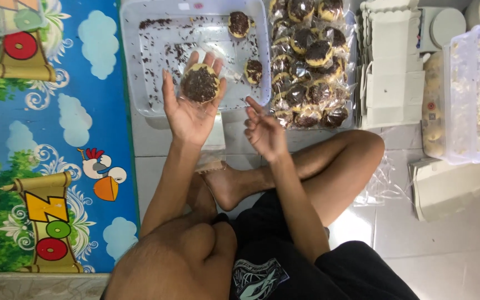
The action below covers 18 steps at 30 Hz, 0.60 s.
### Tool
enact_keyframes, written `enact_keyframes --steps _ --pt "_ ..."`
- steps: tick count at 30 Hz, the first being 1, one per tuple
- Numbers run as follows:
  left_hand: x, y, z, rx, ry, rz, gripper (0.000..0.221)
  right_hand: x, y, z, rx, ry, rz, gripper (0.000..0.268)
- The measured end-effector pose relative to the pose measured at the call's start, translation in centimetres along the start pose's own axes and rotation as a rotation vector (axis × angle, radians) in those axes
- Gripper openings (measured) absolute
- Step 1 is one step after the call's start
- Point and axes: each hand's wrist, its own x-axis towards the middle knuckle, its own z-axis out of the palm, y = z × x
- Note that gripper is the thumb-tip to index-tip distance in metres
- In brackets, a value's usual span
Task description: The person is individually wrapping chocolate-topped pastries in small plastic bags while sitting on the floor.
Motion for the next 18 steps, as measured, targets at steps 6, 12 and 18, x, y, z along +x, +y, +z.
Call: enact_keyframes --steps 6,12,18 --pt "-0.3 -0.1 0.0 -0.020 0.024 -0.039 0.075 0.0 1.5 -2.8 -0.070 0.126 -0.041 0.061" --pt "-0.4 -0.3 0.0 -0.013 -0.005 -0.038 0.073 -0.6 1.7 -4.0 -0.056 0.130 -0.042 0.063" --pt "-0.3 -0.4 -0.4 0.005 -0.034 -0.049 0.072 -1.8 2.3 -4.2 -0.049 0.174 -0.070 0.061"
